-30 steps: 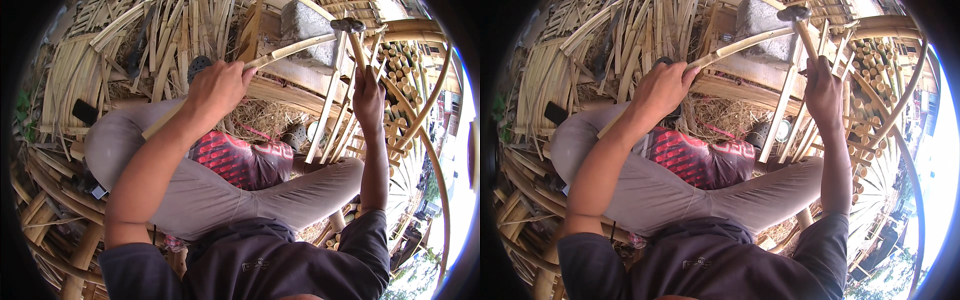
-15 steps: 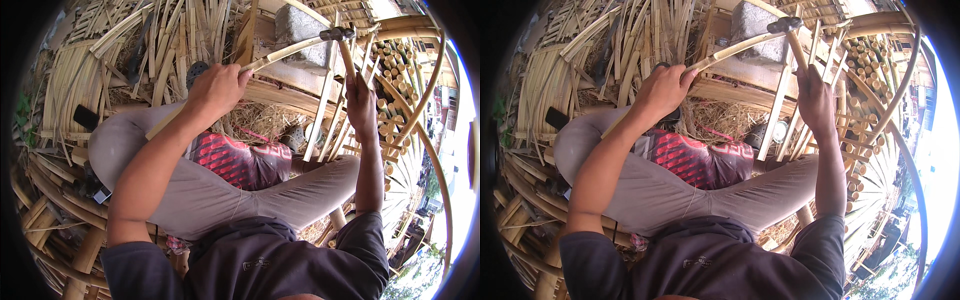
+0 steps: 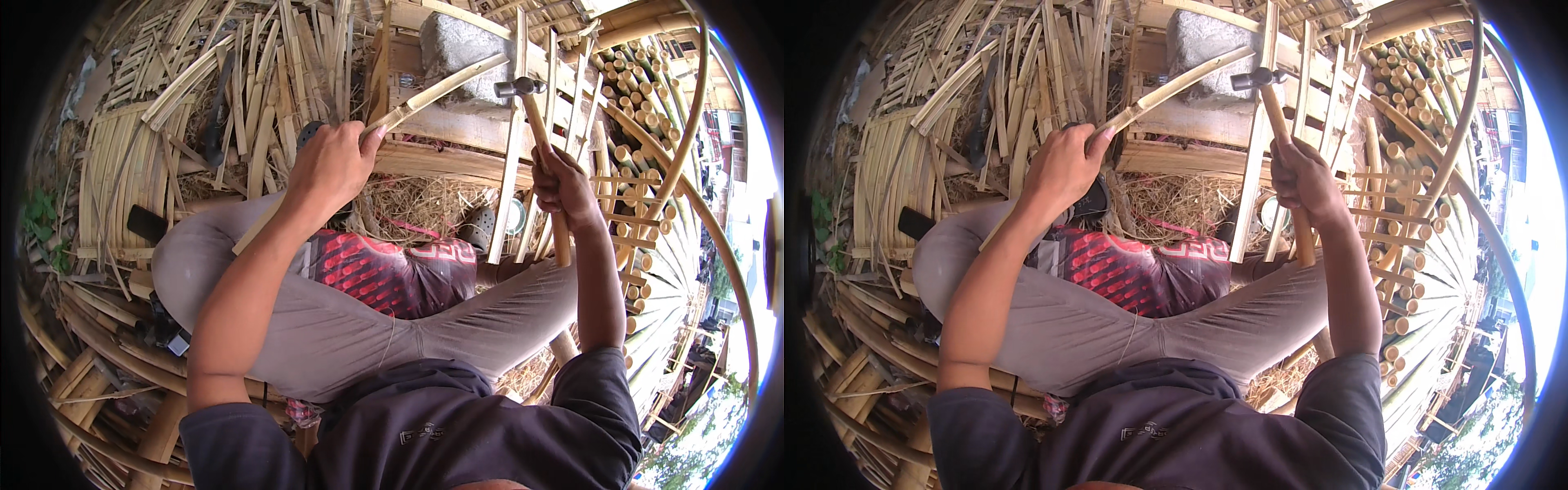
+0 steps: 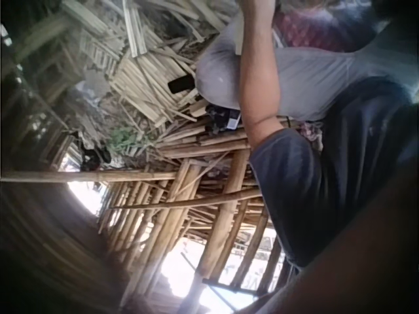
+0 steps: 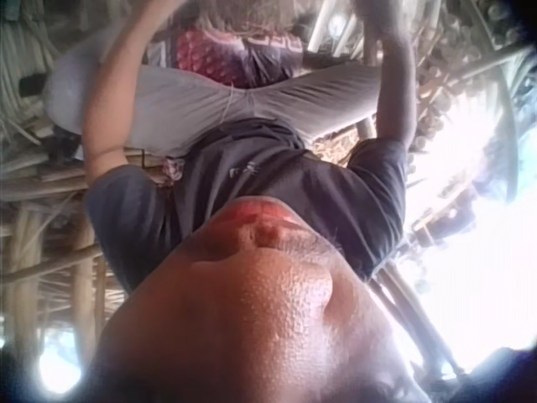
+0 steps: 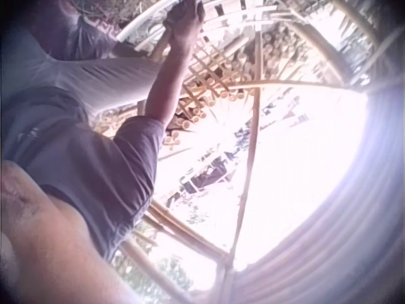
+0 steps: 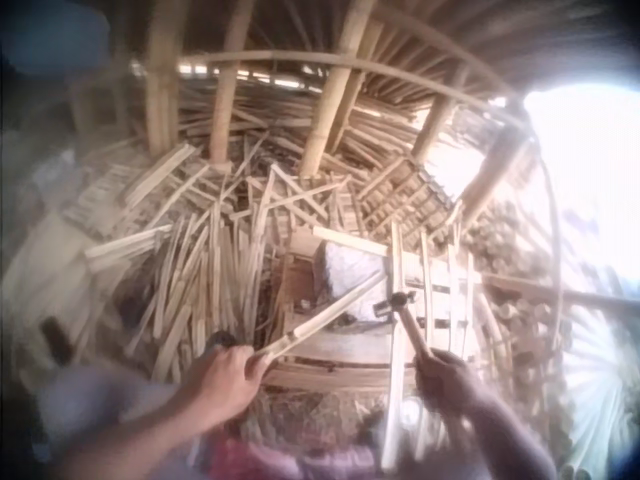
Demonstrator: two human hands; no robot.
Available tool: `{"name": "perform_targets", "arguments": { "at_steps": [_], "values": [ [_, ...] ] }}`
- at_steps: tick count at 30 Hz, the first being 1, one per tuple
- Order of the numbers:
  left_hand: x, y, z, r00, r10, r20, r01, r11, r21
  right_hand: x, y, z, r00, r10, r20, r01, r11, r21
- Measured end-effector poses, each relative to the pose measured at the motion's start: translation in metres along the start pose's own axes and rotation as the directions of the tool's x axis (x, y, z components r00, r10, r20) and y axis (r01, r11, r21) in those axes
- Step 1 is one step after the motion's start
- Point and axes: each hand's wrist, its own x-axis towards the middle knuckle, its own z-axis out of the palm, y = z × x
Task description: The person uses a machete to shave down a long bamboo strip and then uses a hammer to nail bamboo pieces together.
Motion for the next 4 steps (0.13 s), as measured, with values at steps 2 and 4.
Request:
{"name": "perform_targets", "arguments": {
  "at_steps": [2, 4],
  "values": [
    [0.000, 0.000, 0.001, 1.000, -0.015, 0.002, 0.015, 1.000, -0.006, -0.004, 0.015, 0.007, 0.995, 0.042, 0.091, -0.051, 0.995, 0.091],
    [0.001, 0.000, 0.003, 1.000, -0.023, 0.007, 0.023, 1.000, -0.007, -0.008, 0.031, 0.016, 0.981, 0.107, 0.165, -0.142, 0.964, 0.222]
  ]
}}
